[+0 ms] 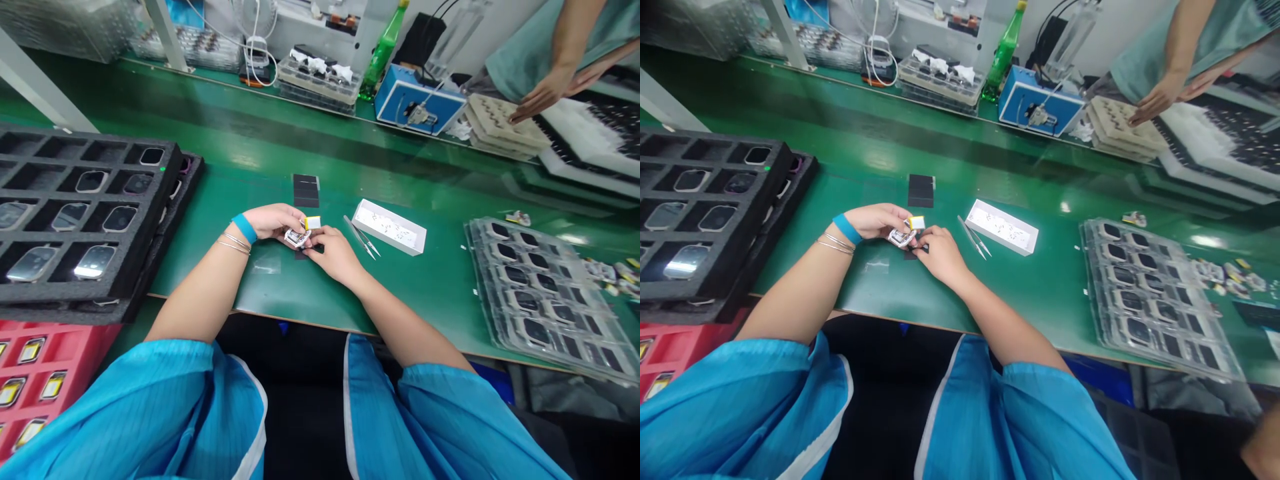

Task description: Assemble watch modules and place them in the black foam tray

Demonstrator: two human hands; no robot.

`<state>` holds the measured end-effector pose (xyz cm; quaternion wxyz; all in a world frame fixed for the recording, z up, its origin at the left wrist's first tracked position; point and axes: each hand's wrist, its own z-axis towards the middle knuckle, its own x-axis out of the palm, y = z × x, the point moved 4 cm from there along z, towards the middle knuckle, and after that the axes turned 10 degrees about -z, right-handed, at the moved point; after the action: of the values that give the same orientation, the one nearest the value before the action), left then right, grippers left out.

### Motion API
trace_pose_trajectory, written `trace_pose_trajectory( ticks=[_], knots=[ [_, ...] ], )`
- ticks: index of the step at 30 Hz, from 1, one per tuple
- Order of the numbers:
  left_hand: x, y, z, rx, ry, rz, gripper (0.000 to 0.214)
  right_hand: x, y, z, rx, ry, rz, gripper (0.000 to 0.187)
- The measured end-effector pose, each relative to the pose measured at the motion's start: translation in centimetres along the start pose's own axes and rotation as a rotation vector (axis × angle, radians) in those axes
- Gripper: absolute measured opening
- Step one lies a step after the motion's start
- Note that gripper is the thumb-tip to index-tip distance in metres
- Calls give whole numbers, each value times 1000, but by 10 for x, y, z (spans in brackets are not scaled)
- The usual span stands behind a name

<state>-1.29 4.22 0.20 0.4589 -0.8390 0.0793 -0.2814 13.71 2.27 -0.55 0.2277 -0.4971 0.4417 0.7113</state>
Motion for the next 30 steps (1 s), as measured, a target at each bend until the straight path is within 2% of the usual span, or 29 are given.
trace_pose_trajectory(
  ticks=[7, 11, 14, 19, 23, 26, 30],
  knots=[
    [2, 1, 1, -14, 2, -7, 17, 3, -5, 2, 24, -13, 96, 5],
    [1, 2, 2, -8, 5, -20, 17, 6, -4, 3, 21, -11, 55, 2],
    [-1, 2, 3, -5, 22, -27, 18, 8, 0, 2, 3, 42, 1, 4],
    [-3, 3, 2, -15, 60, -38, 22, 0, 4, -4, -88, 139, 10, 4],
    [-5, 2, 1, -19, 53, -43, 22, -20, 5, -11, -289, 182, 172, 7],
    [-4, 0, 0, -28, 42, -45, 24, -39, 0, -13, -327, 90, 280, 8],
    [0, -4, -1, 46, -84, -63, 21, -53, -8, -12, -232, -185, 424, 10]
  ],
)
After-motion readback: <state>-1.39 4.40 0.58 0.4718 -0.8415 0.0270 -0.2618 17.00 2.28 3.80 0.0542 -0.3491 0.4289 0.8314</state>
